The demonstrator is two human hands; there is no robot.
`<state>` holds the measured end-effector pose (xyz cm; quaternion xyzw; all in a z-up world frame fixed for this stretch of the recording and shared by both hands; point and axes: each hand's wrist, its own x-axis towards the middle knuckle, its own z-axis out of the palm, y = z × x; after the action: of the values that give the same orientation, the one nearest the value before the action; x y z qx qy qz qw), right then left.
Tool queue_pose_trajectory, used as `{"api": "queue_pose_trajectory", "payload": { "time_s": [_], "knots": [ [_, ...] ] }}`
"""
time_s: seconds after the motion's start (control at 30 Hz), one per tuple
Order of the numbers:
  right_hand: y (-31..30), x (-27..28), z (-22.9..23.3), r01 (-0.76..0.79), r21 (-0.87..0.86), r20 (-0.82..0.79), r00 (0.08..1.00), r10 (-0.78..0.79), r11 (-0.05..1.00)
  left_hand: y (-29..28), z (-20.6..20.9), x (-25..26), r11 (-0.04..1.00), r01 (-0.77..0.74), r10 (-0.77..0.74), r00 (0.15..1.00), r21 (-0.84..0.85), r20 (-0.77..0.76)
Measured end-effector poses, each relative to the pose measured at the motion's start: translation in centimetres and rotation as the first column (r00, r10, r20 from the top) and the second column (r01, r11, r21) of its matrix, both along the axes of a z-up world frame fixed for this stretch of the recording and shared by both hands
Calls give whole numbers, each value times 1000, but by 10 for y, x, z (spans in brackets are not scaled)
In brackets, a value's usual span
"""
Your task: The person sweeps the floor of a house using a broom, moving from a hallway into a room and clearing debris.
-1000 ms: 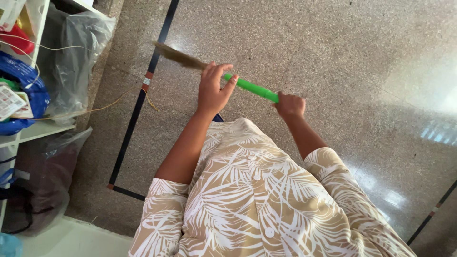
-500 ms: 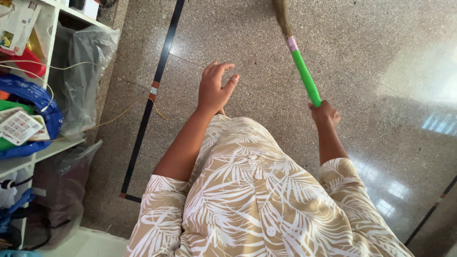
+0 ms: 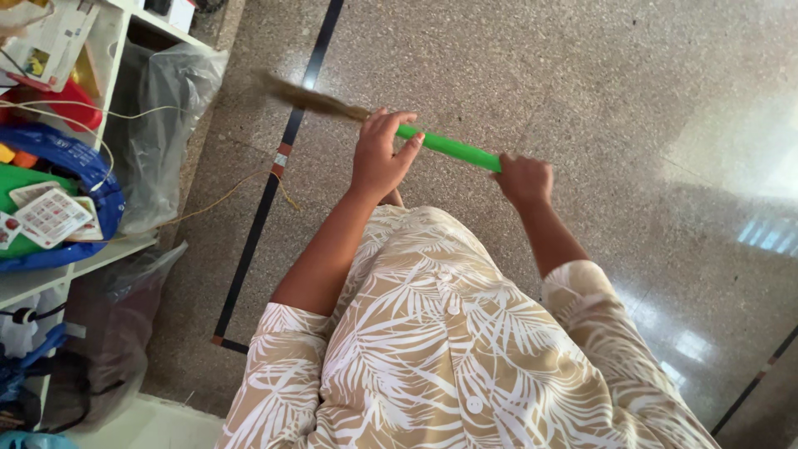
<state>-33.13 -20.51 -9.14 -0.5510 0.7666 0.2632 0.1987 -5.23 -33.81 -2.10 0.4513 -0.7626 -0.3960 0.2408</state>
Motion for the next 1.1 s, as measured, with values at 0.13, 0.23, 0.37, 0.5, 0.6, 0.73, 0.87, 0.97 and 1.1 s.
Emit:
{"api": "queue_pose_trajectory", "payload": {
  "time_s": [0.13, 0.23, 0.37, 0.5, 0.6, 0.73, 0.87, 0.97, 1.1],
  "knots": [
    [-37, 15, -22, -37, -6, -1, 999, 37, 999, -1, -3, 16, 999, -50, 50, 999, -7, -20],
    [-41, 8, -34, 167, 55, 17, 986, -168, 984, 1, -6, 31, 997, -81, 81, 997, 1, 17],
    [-27, -31, -55, 463, 137, -40, 886, -462, 876, 3, -10, 42, 995, -104, 104, 994, 9, 27],
    [-3, -76, -64, 588, 144, -116, 808, -577, 796, 2, -15, 40, 994, -110, 110, 994, 15, 11],
    [6, -89, -57, 684, 75, -80, 729, -679, 726, 0, -16, 32, 995, -96, 96, 995, 23, 2],
    [8, -71, -41, 670, 9, -69, 741, -668, 742, -4, -17, 21, 996, -91, 91, 995, 26, -35],
    [-6, -53, -9, 477, -30, -14, 879, -477, 879, -18, -17, 12, 996, -80, 82, 995, 27, -51],
    [-49, -44, 9, 306, 35, -34, 952, -305, 951, -37, -15, 6, 994, -111, 111, 993, -2, -41],
    [-119, -32, 4, 80, -30, -17, 997, -81, 996, -69, -6, -2, 990, -142, 142, 990, 0, -20]
  ]
}}
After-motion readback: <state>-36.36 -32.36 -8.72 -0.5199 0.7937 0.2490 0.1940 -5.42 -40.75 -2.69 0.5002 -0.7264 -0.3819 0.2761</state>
